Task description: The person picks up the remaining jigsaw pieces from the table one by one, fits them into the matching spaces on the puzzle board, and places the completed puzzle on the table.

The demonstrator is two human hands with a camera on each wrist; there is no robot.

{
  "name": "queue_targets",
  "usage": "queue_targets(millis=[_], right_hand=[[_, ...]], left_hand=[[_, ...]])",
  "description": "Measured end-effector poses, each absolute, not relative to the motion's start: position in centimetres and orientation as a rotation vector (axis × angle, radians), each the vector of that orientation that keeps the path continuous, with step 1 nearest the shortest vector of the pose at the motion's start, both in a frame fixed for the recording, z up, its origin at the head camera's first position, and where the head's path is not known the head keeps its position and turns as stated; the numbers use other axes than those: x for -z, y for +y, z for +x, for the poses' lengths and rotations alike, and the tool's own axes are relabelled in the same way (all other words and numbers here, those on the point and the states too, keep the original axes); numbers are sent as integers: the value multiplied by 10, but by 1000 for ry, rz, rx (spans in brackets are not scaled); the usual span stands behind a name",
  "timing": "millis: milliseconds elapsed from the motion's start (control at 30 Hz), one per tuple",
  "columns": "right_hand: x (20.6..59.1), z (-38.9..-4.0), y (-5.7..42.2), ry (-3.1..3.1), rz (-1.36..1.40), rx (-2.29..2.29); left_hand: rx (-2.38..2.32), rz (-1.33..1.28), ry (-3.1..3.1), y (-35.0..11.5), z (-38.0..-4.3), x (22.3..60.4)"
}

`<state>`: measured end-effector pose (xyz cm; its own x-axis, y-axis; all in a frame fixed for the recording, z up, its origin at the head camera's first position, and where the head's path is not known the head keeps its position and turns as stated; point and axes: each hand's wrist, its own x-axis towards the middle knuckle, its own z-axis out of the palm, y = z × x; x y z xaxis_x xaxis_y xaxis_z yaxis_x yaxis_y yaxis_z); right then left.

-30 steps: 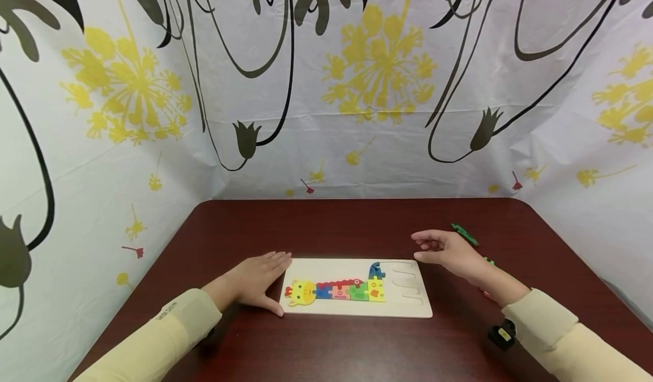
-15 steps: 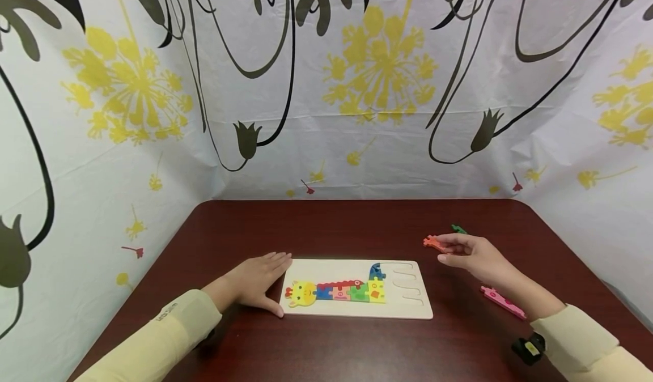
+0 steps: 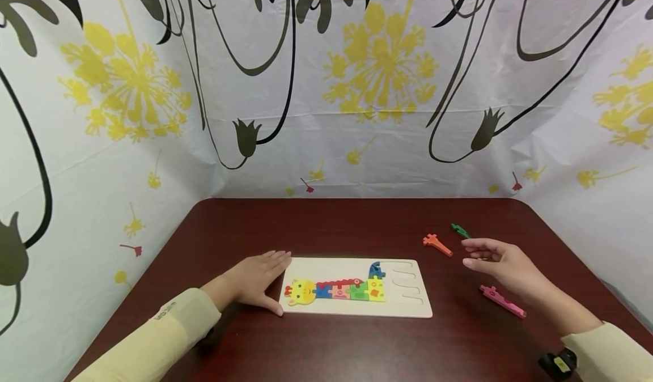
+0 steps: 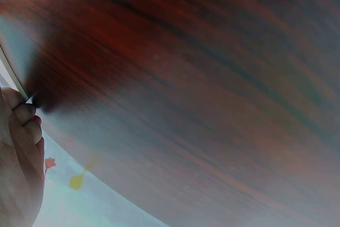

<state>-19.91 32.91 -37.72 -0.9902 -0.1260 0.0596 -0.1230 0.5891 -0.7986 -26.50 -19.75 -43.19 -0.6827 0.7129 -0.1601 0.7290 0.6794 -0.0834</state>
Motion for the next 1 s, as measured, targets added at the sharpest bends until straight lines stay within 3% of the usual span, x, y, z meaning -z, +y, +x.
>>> queue_targets(millis=[1000], right_hand=[[412, -159, 407, 2839, -13, 1308]], left_hand=[[219, 1195, 2774, -197, -264, 430]])
